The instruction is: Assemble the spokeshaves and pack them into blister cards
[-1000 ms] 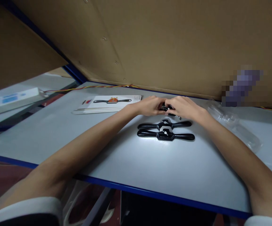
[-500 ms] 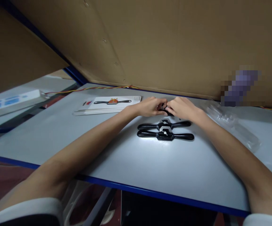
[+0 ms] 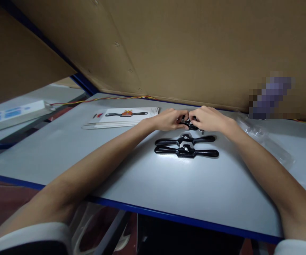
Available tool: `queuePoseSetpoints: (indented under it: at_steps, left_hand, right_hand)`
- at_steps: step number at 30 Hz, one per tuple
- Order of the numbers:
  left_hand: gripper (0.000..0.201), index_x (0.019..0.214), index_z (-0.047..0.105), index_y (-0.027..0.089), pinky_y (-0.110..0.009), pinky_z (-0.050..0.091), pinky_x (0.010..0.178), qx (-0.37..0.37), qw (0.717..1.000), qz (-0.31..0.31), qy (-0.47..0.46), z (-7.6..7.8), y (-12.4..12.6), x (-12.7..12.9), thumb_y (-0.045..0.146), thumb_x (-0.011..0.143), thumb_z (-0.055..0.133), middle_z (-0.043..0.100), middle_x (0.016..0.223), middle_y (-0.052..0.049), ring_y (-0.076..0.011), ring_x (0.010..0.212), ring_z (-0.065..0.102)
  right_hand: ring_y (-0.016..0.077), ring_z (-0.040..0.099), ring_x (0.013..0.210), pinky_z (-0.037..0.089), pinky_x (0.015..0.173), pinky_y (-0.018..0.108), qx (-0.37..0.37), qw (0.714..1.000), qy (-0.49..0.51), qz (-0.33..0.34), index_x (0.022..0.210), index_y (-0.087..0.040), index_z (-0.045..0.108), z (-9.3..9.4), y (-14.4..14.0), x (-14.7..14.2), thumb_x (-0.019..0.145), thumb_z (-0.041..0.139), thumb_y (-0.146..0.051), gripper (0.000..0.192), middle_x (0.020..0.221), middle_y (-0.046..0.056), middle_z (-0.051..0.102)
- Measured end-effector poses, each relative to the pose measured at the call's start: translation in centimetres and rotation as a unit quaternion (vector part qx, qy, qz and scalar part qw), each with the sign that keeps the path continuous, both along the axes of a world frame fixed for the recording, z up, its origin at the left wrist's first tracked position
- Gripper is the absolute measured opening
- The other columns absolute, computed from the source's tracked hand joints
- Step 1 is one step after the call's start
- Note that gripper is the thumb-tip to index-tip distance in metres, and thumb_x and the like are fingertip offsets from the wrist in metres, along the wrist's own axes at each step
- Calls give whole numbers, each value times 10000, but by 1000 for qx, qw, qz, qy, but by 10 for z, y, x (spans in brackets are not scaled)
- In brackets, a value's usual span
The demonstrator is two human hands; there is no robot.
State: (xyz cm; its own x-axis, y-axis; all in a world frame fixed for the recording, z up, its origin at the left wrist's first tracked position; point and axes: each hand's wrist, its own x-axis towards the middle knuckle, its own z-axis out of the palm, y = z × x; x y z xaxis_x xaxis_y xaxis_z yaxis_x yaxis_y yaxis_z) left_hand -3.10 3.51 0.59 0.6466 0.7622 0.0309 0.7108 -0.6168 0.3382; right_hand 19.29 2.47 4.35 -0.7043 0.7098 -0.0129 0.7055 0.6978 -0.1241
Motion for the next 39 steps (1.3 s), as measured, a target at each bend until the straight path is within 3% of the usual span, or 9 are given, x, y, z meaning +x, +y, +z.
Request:
queuePoseSetpoints:
  at_steps: [9, 16, 19, 22, 27, 35, 39]
  left_hand:
    - [281, 992, 615, 220, -291, 299, 652, 10, 1000, -4, 16, 2, -2, 1, 482, 913, 679, 605, 736, 10, -175, 650, 504]
    - [565, 1373, 522, 181, -297, 386, 706, 2, 1000, 4, 12, 0, -2, 0, 476, 923, 693, 689, 793, -7, -214, 709, 616]
    - [572, 1376, 546, 174, -303, 389, 706, 1, 1000, 3, 16, 0, -1, 0, 493, 922, 686, 718, 829, -34, -234, 742, 640]
    - [498, 1283, 605, 179, -310, 388, 690, 12, 1000, 8, 21, -1, 0, 0, 501, 912, 688, 731, 857, -56, -255, 772, 660]
    - [475, 1249, 616, 188, -302, 391, 690, 21, 1000, 12, 18, -1, 2, -1, 497, 896, 694, 741, 892, -61, -250, 796, 673]
    - [536, 1321, 609, 161, -302, 386, 706, 1, 1000, 15, 17, 1, 0, -1, 477, 894, 684, 730, 844, -40, -239, 766, 651]
    - [545, 1332, 614, 156, -301, 377, 717, 0, 1000, 14, 12, 1, 0, -1, 465, 892, 695, 738, 875, -55, -236, 767, 641]
  right_hand:
    - [167, 472, 629, 255, 638, 324, 0, 1000, -23, -6, 950, -225, 714, 3, -2, 0, 966, 519, -260, 200, 758, 16, 664]
    - [162, 512, 636, 246, 633, 340, -1, 997, -77, 7, 890, -201, 721, 5, -14, -9, 957, 514, -212, 218, 799, 45, 704]
    - [173, 570, 683, 258, 632, 338, 8, 996, -88, 14, 880, -196, 716, 5, -15, -13, 983, 532, -228, 213, 849, 62, 736]
    - [209, 641, 789, 248, 627, 340, 58, 994, -87, 7, 993, -190, 712, 3, -15, -14, 1006, 581, -277, 158, 982, 93, 776]
    - [249, 698, 922, 256, 640, 340, 102, 990, -96, 14, 1205, -199, 695, 0, -15, -15, 1044, 586, -326, 232, 1149, 119, 788]
    - [230, 665, 804, 273, 644, 354, 43, 995, -66, -66, 983, -176, 761, 0, -15, -21, 1020, 455, -241, 315, 973, 125, 787]
    - [205, 615, 758, 266, 642, 336, 23, 998, -29, -58, 1074, -201, 711, -1, -10, -15, 982, 495, -232, 237, 979, 85, 771]
